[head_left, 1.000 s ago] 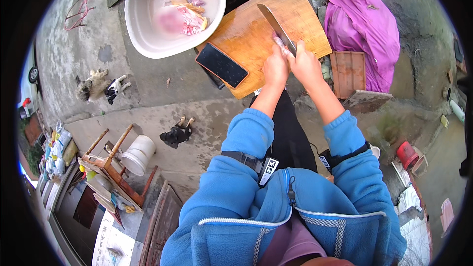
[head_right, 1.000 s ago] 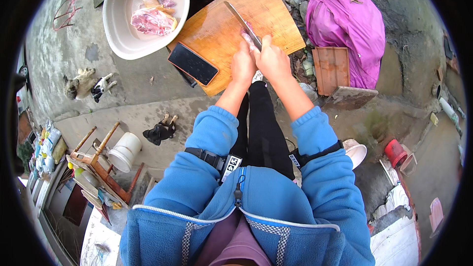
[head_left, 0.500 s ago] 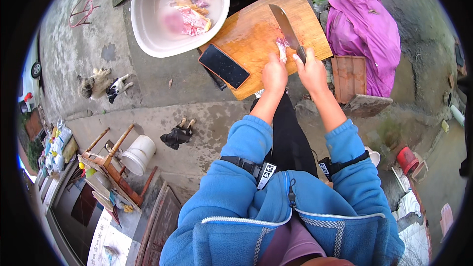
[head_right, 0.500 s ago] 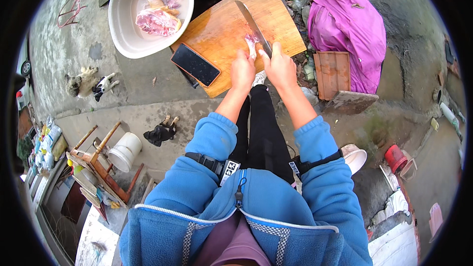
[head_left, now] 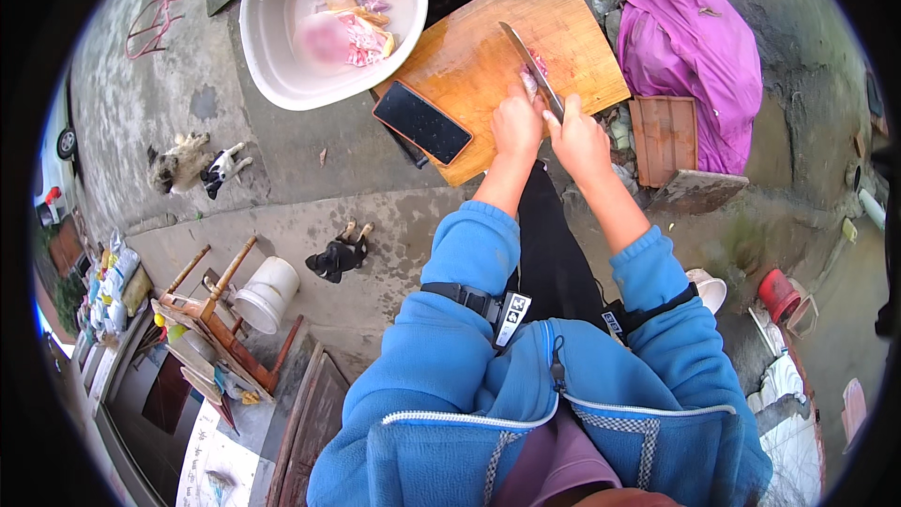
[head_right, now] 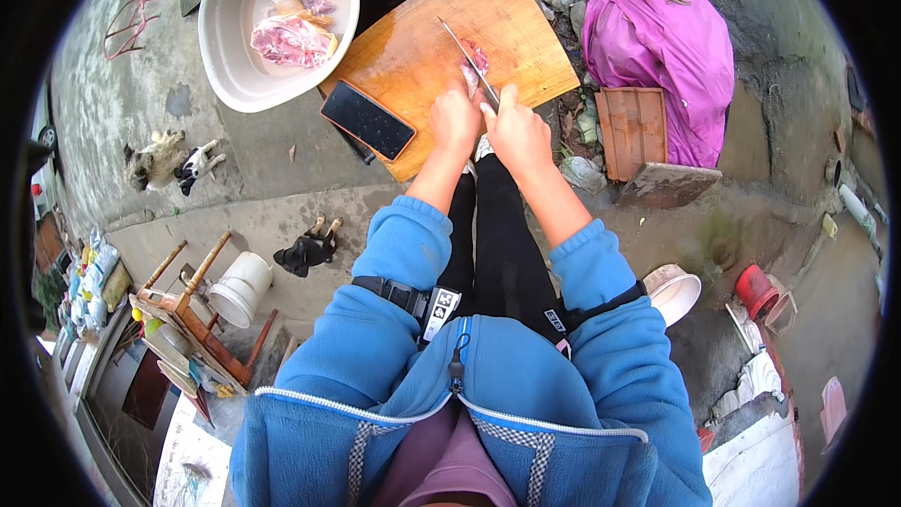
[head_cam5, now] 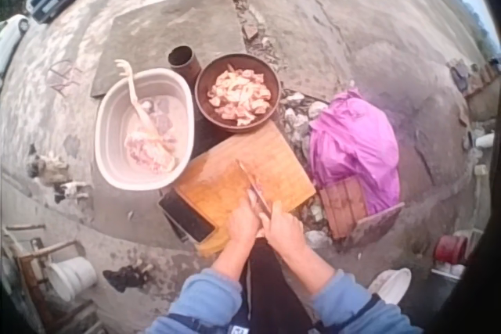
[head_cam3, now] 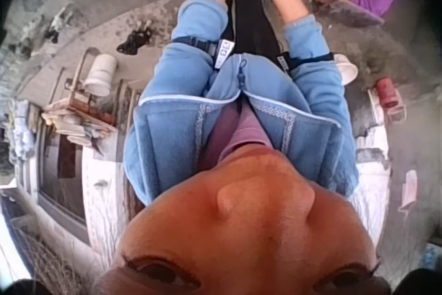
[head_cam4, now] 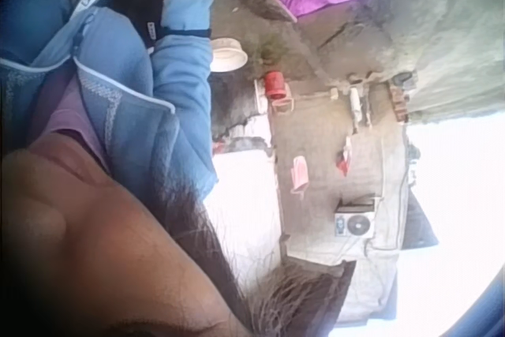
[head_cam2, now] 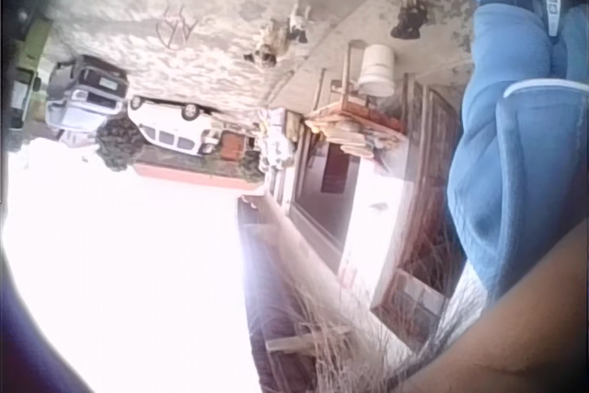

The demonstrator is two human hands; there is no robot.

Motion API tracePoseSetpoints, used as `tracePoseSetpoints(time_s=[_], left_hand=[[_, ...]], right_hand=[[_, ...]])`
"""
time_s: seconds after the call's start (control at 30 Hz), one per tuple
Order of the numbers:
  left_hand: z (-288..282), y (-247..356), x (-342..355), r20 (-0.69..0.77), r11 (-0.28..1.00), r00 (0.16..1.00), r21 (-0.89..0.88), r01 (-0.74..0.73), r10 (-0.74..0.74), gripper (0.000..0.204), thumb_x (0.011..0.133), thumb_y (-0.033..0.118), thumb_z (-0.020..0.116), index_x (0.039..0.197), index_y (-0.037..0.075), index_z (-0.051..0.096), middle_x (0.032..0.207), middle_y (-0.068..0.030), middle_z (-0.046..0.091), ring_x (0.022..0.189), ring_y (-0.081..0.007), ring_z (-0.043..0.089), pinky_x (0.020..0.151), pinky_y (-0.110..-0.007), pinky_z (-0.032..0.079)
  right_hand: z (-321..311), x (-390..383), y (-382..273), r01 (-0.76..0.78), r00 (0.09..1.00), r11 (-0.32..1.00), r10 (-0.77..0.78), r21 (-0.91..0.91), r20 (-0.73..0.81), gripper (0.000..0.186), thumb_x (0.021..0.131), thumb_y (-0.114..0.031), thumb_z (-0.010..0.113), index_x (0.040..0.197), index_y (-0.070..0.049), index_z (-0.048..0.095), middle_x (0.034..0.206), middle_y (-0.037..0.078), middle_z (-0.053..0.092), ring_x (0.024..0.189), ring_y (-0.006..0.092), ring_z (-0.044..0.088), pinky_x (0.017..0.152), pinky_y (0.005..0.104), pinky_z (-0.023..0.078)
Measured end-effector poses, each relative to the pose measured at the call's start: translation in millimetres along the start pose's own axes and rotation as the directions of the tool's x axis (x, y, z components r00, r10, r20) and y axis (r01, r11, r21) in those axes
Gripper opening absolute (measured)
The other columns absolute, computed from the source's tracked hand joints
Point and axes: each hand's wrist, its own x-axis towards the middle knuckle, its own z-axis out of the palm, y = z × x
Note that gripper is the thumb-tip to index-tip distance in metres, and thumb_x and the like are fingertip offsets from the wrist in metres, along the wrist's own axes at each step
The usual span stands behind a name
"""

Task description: The person uses a cleaver to cut raw chicken pieces on a wooden cutting board. They separate parts of the chicken, including legs and other pieces, and place the cut portions into a nearby bowl. A dog is present nearby and receives a small piece of meat.

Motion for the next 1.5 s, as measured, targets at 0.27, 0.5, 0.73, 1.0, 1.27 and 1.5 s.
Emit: tracePoseSetpoints(time_s=[0.27, 0.5, 0.73, 1.0, 1.27, 1.5], left_hand=[[2, 3, 2, -0.004, 0.999, 0.999, 0.019, -0.039, 0.039, 0.027, 0.077, 0.025, 0.063, 0.085, -0.001, 0.058, 0.076, -0.0239, 0.064, 0.074, -0.0402, 0.063, 0.068, -0.049, 0.049], [5, 0, 1, -0.018, 0.999, 0.999, -0.004, -0.038, 0.038, 0.026, 0.076, 0.025, 0.065, 0.085, 0.001, 0.061, 0.073, -0.0221, 0.063, 0.073, -0.0385, 0.063, 0.065, -0.047, 0.049], [6, -6, -1, 0.042, 0.998, 0.999, -0.065, -0.01, 0.013, 0.029, 0.076, 0.024, 0.064, 0.088, -0.001, 0.057, 0.076, -0.0244, 0.063, 0.074, -0.0413, 0.062, 0.068, -0.05, 0.049], [-6, -4, 9, -0.01, 0.998, 0.998, 0.013, -0.066, 0.066, 0.03, 0.075, 0.024, 0.063, 0.09, -0.001, 0.057, 0.077, -0.0248, 0.063, 0.076, -0.0414, 0.062, 0.068, -0.048, 0.049], [-11, -22, 17, 0.186, 0.92, 0.982, -0.38, 0.091, -0.02, 0.024, 0.079, 0.021, 0.057, 0.089, 0.0, 0.057, 0.077, -0.0239, 0.063, 0.075, -0.0394, 0.062, 0.069, -0.046, 0.048], [-3, -21, 13, 0.061, 0.952, 0.998, -0.306, 0.009, 0.01, 0.022, 0.088, 0.022, 0.054, 0.089, 0.0, 0.057, 0.078, -0.0254, 0.062, 0.077, -0.0421, 0.06, 0.068, -0.049, 0.045]], right_hand=[[-9, -8, 11, -0.074, 0.996, 0.997, 0.074, 0.005, 0.042, 0.037, 0.089, -0.036, 0.052, 0.1, -0.002, 0.041, 0.076, 0.028, 0.061, 0.075, 0.046, 0.06, 0.064, 0.0535, 0.046], [-13, 16, -1, 0.011, 1.0, 0.999, -0.011, 0.039, -0.01, 0.036, 0.09, -0.037, 0.05, 0.098, -0.003, 0.041, 0.074, 0.026, 0.062, 0.074, 0.0441, 0.061, 0.064, 0.053, 0.047], [-4, 6, -3, -0.036, 0.997, 0.999, 0.034, 0.027, 0.067, 0.037, 0.089, -0.036, 0.052, 0.101, -0.002, 0.041, 0.074, 0.028, 0.061, 0.074, 0.0467, 0.059, 0.062, 0.0525, 0.046], [-7, -24, 12, -0.079, 0.988, 0.996, 0.084, -0.049, 0.133, 0.035, 0.09, -0.034, 0.052, 0.1, -0.003, 0.042, 0.077, 0.025, 0.062, 0.075, 0.0456, 0.06, 0.065, 0.0534, 0.046], [-17, -23, 18, -0.066, 0.996, 0.998, 0.066, -0.011, 0.065, 0.033, 0.089, -0.034, 0.053, 0.1, -0.004, 0.044, 0.075, 0.024, 0.062, 0.073, 0.0442, 0.061, 0.063, 0.052, 0.047], [-18, -12, 13, 0.122, 0.99, 0.988, -0.113, 0.099, -0.086, 0.031, 0.088, -0.032, 0.056, 0.099, -0.005, 0.045, 0.073, 0.022, 0.061, 0.071, 0.0423, 0.06, 0.059, 0.0487, 0.046]])
